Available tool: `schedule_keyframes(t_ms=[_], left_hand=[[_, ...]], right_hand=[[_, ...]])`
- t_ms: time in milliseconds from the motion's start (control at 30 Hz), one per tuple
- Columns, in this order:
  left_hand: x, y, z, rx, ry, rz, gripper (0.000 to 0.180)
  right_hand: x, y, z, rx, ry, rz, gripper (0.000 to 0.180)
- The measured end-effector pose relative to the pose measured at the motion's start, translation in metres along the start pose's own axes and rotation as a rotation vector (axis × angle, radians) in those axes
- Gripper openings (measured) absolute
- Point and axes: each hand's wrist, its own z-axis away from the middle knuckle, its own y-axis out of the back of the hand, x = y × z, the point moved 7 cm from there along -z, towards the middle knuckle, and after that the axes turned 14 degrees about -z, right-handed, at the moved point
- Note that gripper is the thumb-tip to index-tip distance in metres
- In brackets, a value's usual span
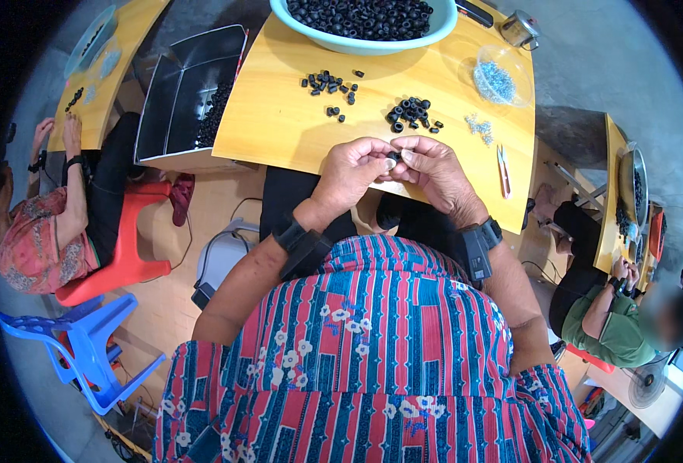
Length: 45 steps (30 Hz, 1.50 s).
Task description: The person is assembling small metal components into black plastic parts by hand at a table.
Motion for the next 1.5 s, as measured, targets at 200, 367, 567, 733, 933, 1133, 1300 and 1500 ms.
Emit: schedule_keyframes(t_ms=[200, 367, 567, 733, 933, 1133, 1300, 1500], left_hand=[[0.008, 0.002, 0.0, 0.051, -0.102, -0.067, 0.017], [0.01, 0.003, 0.001, 0.059, -0.107, -0.052, 0.018], [0.015, 0.001, 0.002, 0.059, -0.116, -0.029, 0.019], [0.01, -0.003, 0.003, -0.017, -0.047, 0.07, 0.019], [0.016, -0.003, 0.003, -0.004, -0.124, -0.063, 0.019], [0.01, -0.002, 0.001, 0.014, -0.109, -0.019, 0.02], [0.011, -0.002, -0.001, 0.006, -0.12, -0.206, 0.024], [0.01, -0.002, -0.002, 0.012, -0.15, -0.18, 0.029]], right_hand=[[-0.003, 0.001, 0.004, -0.041, -0.084, 0.025, 0.025], [0.003, 0.0, 0.003, -0.086, -0.167, 0.054, 0.028], [0.004, -0.003, 0.005, -0.087, -0.19, 0.066, 0.025], [0.002, -0.01, 0.005, -0.164, -0.113, 0.188, 0.023], [0.0, -0.01, 0.008, -0.121, -0.092, 0.217, 0.02], [0.002, -0.009, 0.006, -0.073, -0.122, 0.244, 0.018], [0.008, 0.001, 0.005, -0.059, -0.155, 0.236, 0.018], [0.013, 0.008, 0.006, -0.053, -0.211, -0.022, 0.019]])
